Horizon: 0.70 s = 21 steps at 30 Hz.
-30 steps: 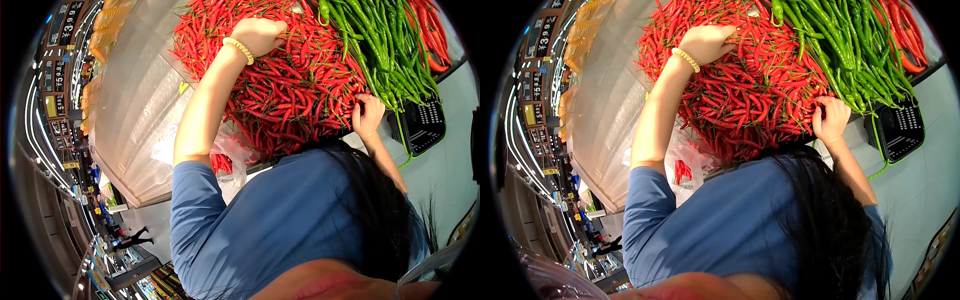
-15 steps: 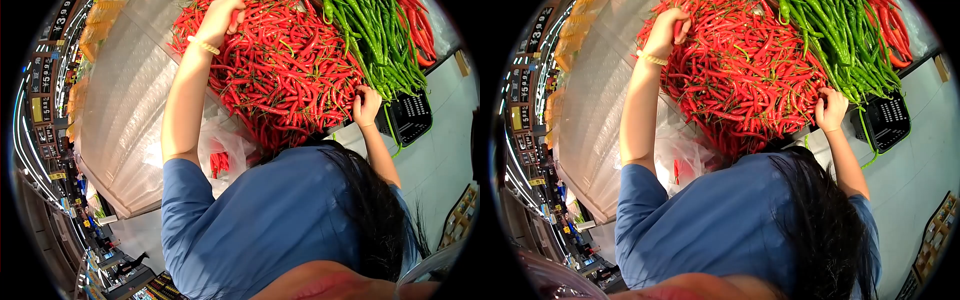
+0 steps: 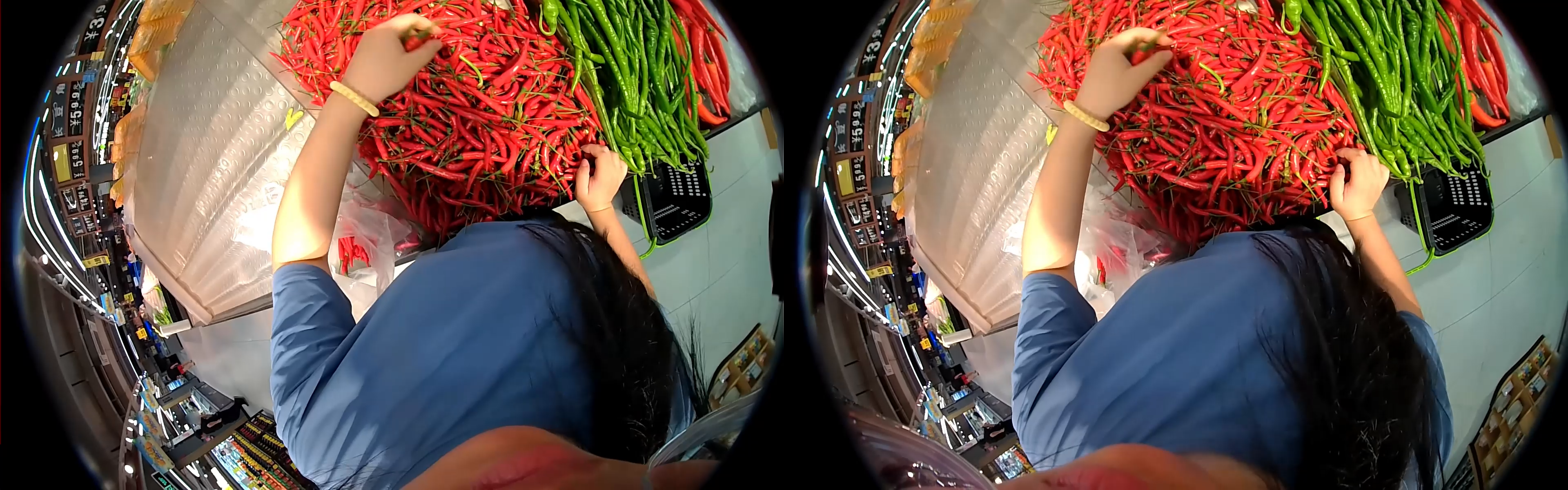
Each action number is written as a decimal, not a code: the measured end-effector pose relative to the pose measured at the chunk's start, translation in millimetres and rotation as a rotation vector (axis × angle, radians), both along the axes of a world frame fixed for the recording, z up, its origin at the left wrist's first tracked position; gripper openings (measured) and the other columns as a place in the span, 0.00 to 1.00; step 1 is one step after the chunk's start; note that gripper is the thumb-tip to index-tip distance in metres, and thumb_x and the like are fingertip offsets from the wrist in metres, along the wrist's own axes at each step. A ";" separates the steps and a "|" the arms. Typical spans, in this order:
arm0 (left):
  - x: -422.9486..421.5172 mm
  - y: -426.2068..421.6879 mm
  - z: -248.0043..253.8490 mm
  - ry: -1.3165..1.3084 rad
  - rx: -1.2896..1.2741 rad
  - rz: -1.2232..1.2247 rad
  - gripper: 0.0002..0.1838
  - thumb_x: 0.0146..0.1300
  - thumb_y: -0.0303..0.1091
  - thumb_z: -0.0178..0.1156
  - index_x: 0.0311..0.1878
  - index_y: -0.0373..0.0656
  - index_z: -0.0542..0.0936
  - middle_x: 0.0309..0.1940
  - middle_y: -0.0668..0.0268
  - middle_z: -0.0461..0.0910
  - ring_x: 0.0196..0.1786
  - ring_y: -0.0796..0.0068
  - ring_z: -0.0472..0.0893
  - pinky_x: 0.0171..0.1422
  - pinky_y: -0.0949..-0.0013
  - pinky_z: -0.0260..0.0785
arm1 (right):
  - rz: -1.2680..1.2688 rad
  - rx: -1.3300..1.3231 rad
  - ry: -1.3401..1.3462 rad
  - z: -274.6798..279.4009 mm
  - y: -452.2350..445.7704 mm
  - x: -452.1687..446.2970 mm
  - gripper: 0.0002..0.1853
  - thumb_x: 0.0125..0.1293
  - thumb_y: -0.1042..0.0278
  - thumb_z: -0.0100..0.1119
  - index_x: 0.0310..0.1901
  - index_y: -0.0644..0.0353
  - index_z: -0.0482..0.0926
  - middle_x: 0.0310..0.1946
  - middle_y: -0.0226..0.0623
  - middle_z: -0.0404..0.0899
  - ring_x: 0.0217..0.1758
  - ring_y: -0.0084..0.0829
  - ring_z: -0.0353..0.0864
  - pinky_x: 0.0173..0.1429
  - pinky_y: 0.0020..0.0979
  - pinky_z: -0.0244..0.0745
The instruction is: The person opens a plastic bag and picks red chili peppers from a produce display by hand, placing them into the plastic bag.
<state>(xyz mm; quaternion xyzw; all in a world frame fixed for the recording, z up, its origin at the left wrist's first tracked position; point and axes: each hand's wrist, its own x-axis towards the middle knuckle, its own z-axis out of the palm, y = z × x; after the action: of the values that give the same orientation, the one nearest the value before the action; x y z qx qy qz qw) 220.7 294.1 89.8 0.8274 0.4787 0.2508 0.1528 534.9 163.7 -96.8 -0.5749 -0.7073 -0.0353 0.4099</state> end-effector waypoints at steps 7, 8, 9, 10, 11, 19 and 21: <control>55.6 -12.1 -16.1 0.751 0.520 -0.476 0.23 0.57 0.31 0.49 0.57 0.65 0.70 0.23 0.72 0.72 0.26 0.71 0.77 0.26 0.68 0.71 | 0.021 -0.026 0.012 -2.0 0.7 2.2 0.09 0.48 0.68 0.54 0.34 0.52 0.76 0.31 0.27 0.77 0.34 0.33 0.72 0.42 0.33 0.58; 64.5 -10.3 -20.9 0.884 0.464 -0.490 0.23 0.57 0.31 0.50 0.57 0.64 0.70 0.26 0.73 0.73 0.28 0.72 0.78 0.27 0.68 0.72 | 0.017 -0.017 0.008 -2.2 0.9 2.2 0.09 0.48 0.68 0.54 0.34 0.52 0.76 0.31 0.27 0.77 0.34 0.33 0.72 0.42 0.33 0.58; 66.5 -5.4 -26.2 0.894 0.492 -0.523 0.23 0.56 0.32 0.50 0.56 0.62 0.71 0.26 0.72 0.72 0.28 0.72 0.78 0.27 0.69 0.71 | 0.017 -0.016 0.010 -1.9 0.5 1.8 0.09 0.48 0.68 0.54 0.34 0.51 0.76 0.31 0.27 0.76 0.34 0.32 0.72 0.42 0.33 0.58; 67.7 -1.4 -30.0 0.904 0.521 -0.556 0.22 0.56 0.32 0.50 0.56 0.61 0.71 0.25 0.72 0.72 0.28 0.72 0.78 0.27 0.69 0.71 | 0.016 -0.014 0.013 -1.3 0.6 1.8 0.09 0.48 0.68 0.54 0.34 0.51 0.76 0.31 0.27 0.76 0.34 0.32 0.72 0.42 0.33 0.58; 64.5 -0.2 -32.2 0.829 0.565 -0.560 0.21 0.56 0.32 0.52 0.54 0.59 0.73 0.26 0.72 0.73 0.27 0.73 0.77 0.27 0.70 0.71 | 0.022 -0.011 0.014 -1.3 0.5 2.3 0.09 0.48 0.68 0.54 0.34 0.51 0.76 0.31 0.27 0.76 0.34 0.32 0.72 0.42 0.33 0.58; 67.5 -35.4 11.6 -0.699 -0.330 -0.020 0.07 0.62 0.31 0.58 0.40 0.38 0.79 0.17 0.74 0.71 0.15 0.88 0.63 0.19 0.82 0.53 | 0.020 0.000 0.036 -0.8 -0.4 2.9 0.09 0.48 0.68 0.54 0.34 0.51 0.75 0.30 0.26 0.76 0.34 0.31 0.72 0.41 0.33 0.58; 56.7 -36.2 31.1 -0.829 -0.660 -0.033 0.09 0.65 0.31 0.52 0.38 0.36 0.78 0.13 0.77 0.63 0.14 0.88 0.59 0.17 0.80 0.48 | 0.025 0.003 0.035 -1.3 -0.1 2.6 0.08 0.48 0.68 0.55 0.33 0.51 0.75 0.30 0.25 0.76 0.34 0.31 0.72 0.41 0.33 0.58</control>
<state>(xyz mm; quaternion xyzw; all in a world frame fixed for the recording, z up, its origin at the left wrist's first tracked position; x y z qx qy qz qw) 277.4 258.0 120.9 0.5742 0.4184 0.3903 0.5856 537.6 163.6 -98.1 -0.5659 -0.7071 -0.0214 0.4235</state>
